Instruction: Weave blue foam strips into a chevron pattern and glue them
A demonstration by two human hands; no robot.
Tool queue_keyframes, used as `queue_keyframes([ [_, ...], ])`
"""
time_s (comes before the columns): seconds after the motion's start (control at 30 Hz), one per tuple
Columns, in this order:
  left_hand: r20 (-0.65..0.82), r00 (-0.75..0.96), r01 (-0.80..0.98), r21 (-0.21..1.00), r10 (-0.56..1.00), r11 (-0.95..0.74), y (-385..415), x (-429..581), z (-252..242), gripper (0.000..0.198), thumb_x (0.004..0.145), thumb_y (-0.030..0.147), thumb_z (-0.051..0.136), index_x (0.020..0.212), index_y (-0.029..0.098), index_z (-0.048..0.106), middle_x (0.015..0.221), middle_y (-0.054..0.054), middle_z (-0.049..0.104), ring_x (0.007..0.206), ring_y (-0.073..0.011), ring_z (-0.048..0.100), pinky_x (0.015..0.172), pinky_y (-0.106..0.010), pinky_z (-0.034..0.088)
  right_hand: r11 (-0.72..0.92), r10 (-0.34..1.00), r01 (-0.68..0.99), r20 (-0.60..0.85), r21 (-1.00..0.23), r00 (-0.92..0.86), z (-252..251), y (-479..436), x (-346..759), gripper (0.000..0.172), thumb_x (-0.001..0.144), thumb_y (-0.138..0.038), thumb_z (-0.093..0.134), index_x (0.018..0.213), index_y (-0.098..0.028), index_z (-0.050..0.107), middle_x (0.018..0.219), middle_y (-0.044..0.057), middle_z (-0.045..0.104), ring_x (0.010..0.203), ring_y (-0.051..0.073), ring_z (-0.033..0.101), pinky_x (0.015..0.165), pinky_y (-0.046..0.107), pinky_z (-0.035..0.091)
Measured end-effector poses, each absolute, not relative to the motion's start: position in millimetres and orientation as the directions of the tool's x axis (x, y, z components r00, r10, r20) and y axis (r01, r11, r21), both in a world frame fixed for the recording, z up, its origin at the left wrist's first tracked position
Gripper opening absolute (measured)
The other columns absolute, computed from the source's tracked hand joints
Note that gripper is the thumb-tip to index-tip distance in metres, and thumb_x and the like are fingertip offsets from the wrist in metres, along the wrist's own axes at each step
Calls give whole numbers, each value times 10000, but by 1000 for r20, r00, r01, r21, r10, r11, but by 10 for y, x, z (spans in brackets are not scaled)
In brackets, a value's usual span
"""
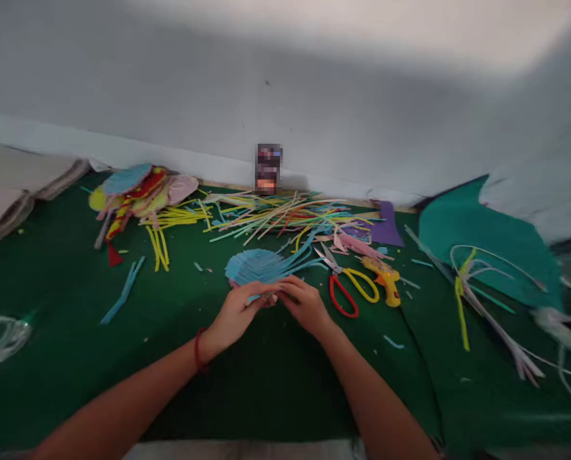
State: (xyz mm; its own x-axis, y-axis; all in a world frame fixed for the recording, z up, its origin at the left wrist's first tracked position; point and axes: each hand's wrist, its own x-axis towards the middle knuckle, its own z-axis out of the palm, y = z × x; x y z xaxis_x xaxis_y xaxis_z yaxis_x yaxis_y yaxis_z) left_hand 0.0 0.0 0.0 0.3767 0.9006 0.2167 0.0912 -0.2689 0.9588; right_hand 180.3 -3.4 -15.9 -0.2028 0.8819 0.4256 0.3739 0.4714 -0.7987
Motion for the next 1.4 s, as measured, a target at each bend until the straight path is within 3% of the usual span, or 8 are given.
queue_keyframes([
  [0.17,94,397,-73,995,913,-71,33,-36,84,398,827,513,559,954,169,714,698,-32,631,647,-146,568,648,-272,488,11,905,106,-35,-994,-425,-124,-78,1729,275,831,-412,566,988,-187,581,632,-31,586,428,90,514,392,208,381],
  [0.3,10,294,-219,974,956,57,124,-110,116,365,781,484,638,907,153,726,649,-20,604,592,-122,522,580,-242,433,-141,888,4,-129,-990,-442,-75,-26,1787,325,782,-492,616,835,-174,576,495,-76,498,370,73,452,377,197,342],
  [0.63,-34,61,-603,795,998,64,397,-392,218,308,784,303,673,1036,129,694,677,0,547,603,-78,484,543,-180,411,13,989,2,13,-1000,146,66,124,2524,324,738,-491,663,788,-175,617,465,-85,423,390,67,383,415,210,297],
  [0.8,-33,54,-627,777,998,60,448,-438,196,286,818,302,629,1029,117,689,748,-29,609,645,-89,541,565,-180,444,46,772,422,301,-905,560,51,146,2962,413,769,-550,568,830,-153,665,513,-29,510,467,125,454,490,268,381],
  [0.97,-135,67,-696,704,989,143,497,-453,176,251,864,269,556,1032,124,674,723,-17,625,640,-88,572,590,-185,461,-25,857,811,405,-584,318,-52,165,2896,506,798,-502,517,1174,-183,632,912,98,655,808,231,585,696,362,465],
  [1.13,-236,71,-751,626,969,207,546,-466,135,272,919,235,457,1072,123,652,675,-3,619,609,-78,575,602,-186,463,-58,780,877,527,-477,338,-30,141,2642,491,855,-511,444,1216,-218,601,1298,128,530,1102,263,532,847,383,438],
  [1.3,-250,71,-770,602,966,213,562,-479,109,287,933,225,426,1087,115,642,677,-3,626,609,-77,579,609,-186,468,-187,748,801,446,-569,492,49,112,2717,530,873,-568,373,619,-181,631,699,90,655,718,211,583,716,332,416],
  [1.4,-256,79,-762,608,963,224,558,-478,116,285,936,223,421,1081,117,642,676,0,624,603,-74,578,606,-184,466,-259,738,784,408,-564,538,24,103,2804,456,842,-548,424,633,-183,601,582,62,597,639,210,546,661,331,394],
])
